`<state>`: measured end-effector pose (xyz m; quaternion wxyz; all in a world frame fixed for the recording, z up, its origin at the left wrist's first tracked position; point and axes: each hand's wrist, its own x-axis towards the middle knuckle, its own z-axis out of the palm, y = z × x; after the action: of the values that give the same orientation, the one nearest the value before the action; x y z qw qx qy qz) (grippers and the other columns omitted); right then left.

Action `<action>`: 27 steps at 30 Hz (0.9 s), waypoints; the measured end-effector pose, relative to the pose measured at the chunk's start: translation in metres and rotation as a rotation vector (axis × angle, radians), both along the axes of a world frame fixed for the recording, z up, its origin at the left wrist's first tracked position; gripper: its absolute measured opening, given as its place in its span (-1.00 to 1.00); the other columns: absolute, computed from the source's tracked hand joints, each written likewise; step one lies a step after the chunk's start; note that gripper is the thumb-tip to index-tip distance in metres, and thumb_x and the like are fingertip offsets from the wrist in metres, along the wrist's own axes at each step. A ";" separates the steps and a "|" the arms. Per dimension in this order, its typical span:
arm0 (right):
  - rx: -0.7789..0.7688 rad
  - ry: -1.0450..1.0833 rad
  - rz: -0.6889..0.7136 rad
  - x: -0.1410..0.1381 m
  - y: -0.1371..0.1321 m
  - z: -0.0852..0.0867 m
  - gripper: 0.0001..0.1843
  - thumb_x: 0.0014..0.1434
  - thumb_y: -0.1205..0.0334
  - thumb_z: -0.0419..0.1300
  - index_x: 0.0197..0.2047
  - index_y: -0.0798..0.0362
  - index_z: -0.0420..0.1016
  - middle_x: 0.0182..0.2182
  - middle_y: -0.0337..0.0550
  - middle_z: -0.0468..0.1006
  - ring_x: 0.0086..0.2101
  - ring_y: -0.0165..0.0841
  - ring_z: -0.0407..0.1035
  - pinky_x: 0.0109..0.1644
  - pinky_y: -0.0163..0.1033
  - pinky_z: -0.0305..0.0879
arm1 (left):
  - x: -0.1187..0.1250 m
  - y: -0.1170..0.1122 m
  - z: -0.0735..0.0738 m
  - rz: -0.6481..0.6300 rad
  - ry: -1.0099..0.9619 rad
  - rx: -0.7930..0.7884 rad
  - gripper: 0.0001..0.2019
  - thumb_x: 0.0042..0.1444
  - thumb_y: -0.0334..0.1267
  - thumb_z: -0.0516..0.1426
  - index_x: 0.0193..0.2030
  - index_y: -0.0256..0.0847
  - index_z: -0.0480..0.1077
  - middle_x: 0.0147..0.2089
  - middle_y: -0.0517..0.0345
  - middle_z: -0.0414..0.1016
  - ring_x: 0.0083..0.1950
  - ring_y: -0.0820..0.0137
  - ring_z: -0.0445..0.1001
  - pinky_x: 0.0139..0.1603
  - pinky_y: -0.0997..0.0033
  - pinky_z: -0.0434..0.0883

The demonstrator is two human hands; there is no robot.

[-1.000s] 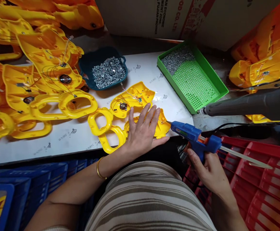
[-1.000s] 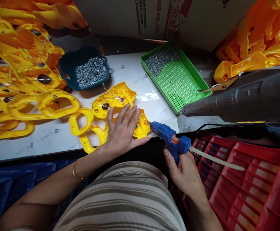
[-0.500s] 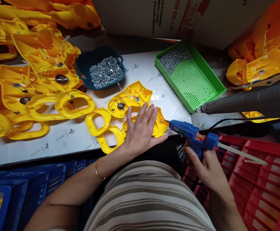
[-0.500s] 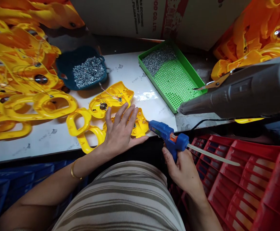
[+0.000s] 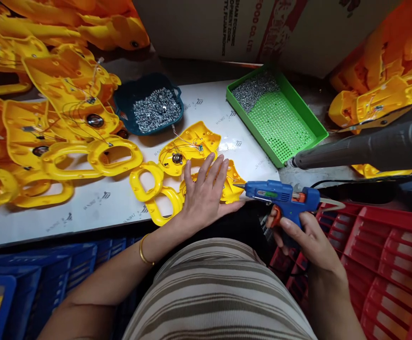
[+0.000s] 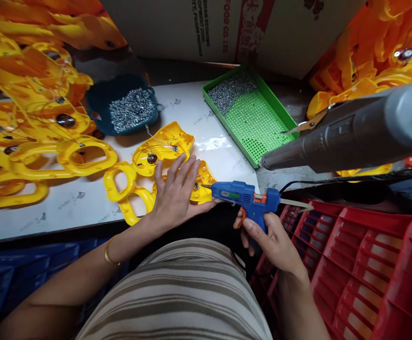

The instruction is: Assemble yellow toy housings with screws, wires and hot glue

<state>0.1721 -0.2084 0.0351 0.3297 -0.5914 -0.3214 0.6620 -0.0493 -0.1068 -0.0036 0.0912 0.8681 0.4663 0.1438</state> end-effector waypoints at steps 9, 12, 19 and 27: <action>0.358 -0.448 -0.094 -0.017 0.038 -0.013 -0.67 0.20 -0.01 0.19 -0.16 0.09 0.50 -0.45 -0.13 0.55 -0.58 -0.41 0.36 -0.50 -0.27 0.34 | -0.017 0.016 0.005 0.010 -0.108 0.202 -0.39 0.23 0.20 0.01 0.29 -0.14 0.25 0.28 -0.11 0.33 0.31 0.08 0.22 0.36 -0.02 0.01; 0.389 -0.534 -0.027 -0.017 0.060 -0.018 -0.62 0.21 -0.05 0.16 -0.12 0.09 0.50 -0.35 -0.08 0.60 -0.60 -0.42 0.37 -0.50 -0.26 0.34 | -0.027 0.048 0.006 0.115 -0.139 0.191 -0.39 0.26 0.11 0.02 0.33 -0.22 0.16 0.34 -0.20 0.22 0.36 0.02 0.13 0.31 -0.01 0.14; 0.425 -0.637 0.137 -0.014 0.093 -0.022 -0.58 0.22 -0.11 0.11 -0.21 0.09 0.55 -0.48 -0.10 0.58 -0.59 -0.33 0.39 -0.49 -0.24 0.32 | -0.029 0.087 -0.005 0.106 -0.063 -0.032 -0.13 0.09 0.33 0.08 0.37 -0.25 0.06 0.33 -0.31 0.16 0.34 -0.09 0.15 0.31 -0.14 0.14; 0.503 -0.672 0.241 -0.018 0.108 -0.021 -0.52 0.26 -0.07 0.05 -0.06 0.15 0.54 -0.51 -0.14 0.53 -0.63 -0.42 0.23 -0.54 -0.27 0.20 | -0.018 0.083 -0.009 0.104 -0.074 0.046 -0.14 0.10 0.25 0.13 0.39 -0.28 0.04 0.30 -0.33 0.16 0.32 -0.06 0.15 0.32 -0.18 0.08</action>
<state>0.1544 -0.1001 0.0140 0.2613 -0.6334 -0.6288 0.3677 -0.0677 -0.0238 -0.0126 0.0809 0.8387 0.5037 0.1909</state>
